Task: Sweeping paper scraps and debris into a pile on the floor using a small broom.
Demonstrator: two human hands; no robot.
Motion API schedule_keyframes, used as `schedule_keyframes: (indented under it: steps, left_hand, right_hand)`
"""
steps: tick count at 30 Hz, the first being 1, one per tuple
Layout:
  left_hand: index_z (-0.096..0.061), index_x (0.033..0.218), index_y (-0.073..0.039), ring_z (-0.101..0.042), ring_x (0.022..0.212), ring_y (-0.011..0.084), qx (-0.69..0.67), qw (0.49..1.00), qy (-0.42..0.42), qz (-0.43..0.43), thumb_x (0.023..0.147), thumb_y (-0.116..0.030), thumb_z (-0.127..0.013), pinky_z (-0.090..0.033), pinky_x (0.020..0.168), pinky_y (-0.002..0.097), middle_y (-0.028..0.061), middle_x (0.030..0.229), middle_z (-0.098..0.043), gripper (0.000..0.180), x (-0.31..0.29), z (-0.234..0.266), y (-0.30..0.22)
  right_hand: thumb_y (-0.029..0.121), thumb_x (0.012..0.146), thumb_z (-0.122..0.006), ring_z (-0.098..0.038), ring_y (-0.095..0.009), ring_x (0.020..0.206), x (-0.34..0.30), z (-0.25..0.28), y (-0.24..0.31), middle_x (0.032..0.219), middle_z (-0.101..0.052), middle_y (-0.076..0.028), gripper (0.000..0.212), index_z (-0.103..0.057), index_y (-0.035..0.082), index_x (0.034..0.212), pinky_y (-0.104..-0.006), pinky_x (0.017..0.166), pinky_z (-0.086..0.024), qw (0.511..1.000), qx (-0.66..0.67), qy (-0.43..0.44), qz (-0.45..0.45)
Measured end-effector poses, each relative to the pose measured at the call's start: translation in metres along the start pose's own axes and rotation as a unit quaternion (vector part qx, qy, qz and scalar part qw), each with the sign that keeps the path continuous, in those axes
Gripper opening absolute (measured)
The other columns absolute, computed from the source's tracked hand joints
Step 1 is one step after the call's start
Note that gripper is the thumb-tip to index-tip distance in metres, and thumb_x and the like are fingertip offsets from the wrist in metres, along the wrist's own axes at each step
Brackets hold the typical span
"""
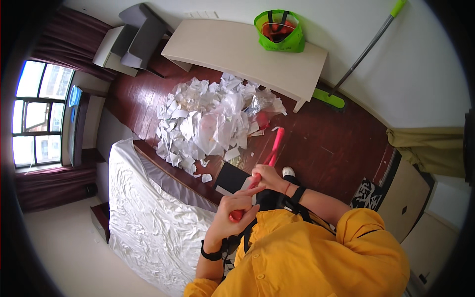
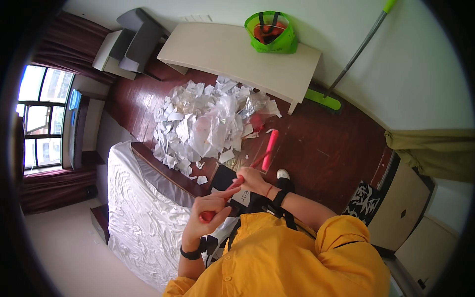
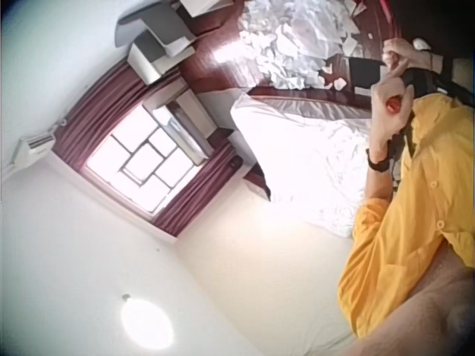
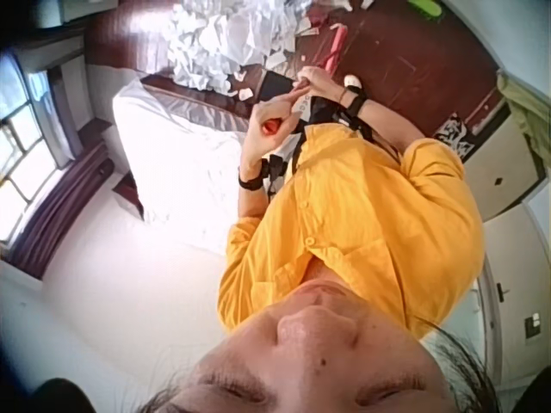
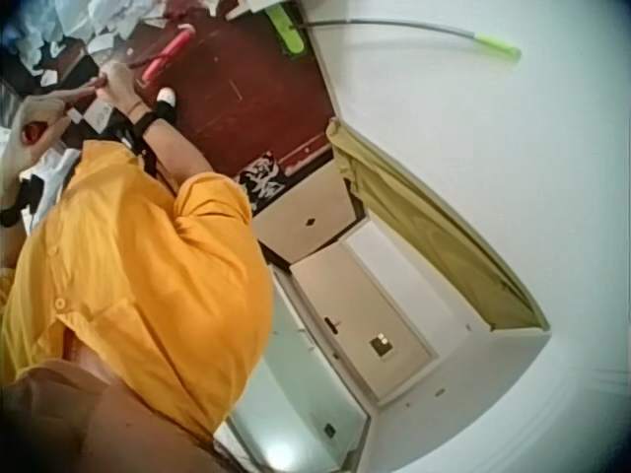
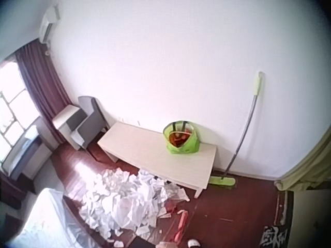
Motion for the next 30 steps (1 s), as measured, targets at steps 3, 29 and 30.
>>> schedule_keyframes:
  steps: [3,29,30]
  left_hand:
    - [-0.038,0.057,0.002,-0.062,0.119,0.0324,0.030,1.000,0.006,0.004,0.077,0.008,-0.064,-0.047,0.074,0.0329,0.0170,0.067,-0.053,0.033,-0.002,-0.013,0.020]
    - [-0.040,0.064,0.004,-0.062,0.092,0.0103,-0.095,0.990,-0.107,0.008,0.091,0.006,-0.055,-0.047,0.076,0.0240,0.0153,0.097,-0.069,0.031,0.053,-0.029,0.035]
    - [-0.042,0.066,0.004,-0.058,0.087,0.0046,-0.070,0.991,-0.111,-0.028,0.092,0.004,-0.055,-0.044,0.070,0.0208,0.0186,0.112,-0.071,0.029,0.055,-0.029,0.031]
  right_hand:
    - [0.022,0.081,-0.072,-0.056,-0.034,0.064,-0.007,-0.021,-0.027,0.068,-0.052,-0.012,0.031,-0.049,0.007,0.065,-0.0427,0.059,-0.044,1.000,0.007,0.019,-0.001]
    - [0.021,0.072,-0.070,-0.062,-0.037,0.072,0.022,0.037,-0.073,0.071,-0.062,-0.014,0.018,-0.057,0.009,0.066,-0.0453,0.062,-0.049,0.997,-0.080,-0.014,-0.016]
    - [0.020,0.073,-0.070,-0.060,-0.038,0.070,0.028,0.032,-0.073,0.069,-0.059,-0.015,0.022,-0.054,0.007,0.065,-0.0450,0.061,-0.046,0.999,-0.041,-0.021,-0.007]
Point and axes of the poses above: each hand's wrist, its own x-axis towards the middle knuckle, its own z-axis out of the back of the hand, y = z × x, the point moved 7 cm from there along x, towards the middle knuckle
